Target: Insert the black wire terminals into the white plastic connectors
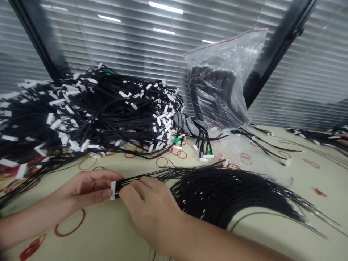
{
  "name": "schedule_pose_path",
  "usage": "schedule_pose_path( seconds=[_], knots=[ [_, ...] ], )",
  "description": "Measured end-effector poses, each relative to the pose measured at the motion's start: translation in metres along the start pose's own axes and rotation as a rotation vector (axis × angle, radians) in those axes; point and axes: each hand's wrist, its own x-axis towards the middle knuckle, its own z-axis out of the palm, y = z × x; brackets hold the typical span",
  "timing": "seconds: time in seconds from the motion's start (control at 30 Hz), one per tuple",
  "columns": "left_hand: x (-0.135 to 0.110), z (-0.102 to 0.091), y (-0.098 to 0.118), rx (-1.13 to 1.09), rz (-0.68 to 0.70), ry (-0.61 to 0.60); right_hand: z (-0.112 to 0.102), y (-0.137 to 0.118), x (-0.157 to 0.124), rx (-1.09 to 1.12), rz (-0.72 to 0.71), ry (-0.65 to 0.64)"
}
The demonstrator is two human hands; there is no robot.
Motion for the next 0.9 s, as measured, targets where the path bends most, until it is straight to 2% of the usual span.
schedule_pose_path(
  seconds=[0.17,0.37,0.7,0.83,0.9],
  knots=[
    [0.005,-0.004,-0.016,0.006,0.022,-0.012,-0.002,0.000,0.000,0.000,-0.016,0.000],
    [0.005,-0.005,-0.020,0.038,0.022,-0.020,-0.007,-0.001,-0.001,-0.012,-0.015,-0.083],
    [-0.005,0.007,0.005,0.129,-0.045,-0.013,0.001,0.000,-0.003,0.071,-0.024,-0.028],
    [-0.007,0.012,0.006,0.118,-0.049,0.010,0.004,0.000,-0.003,0.092,-0.092,-0.027],
    [-0.004,0.012,0.005,0.096,-0.032,0.014,0.003,0.001,0.000,0.107,-0.066,-0.073]
  ],
)
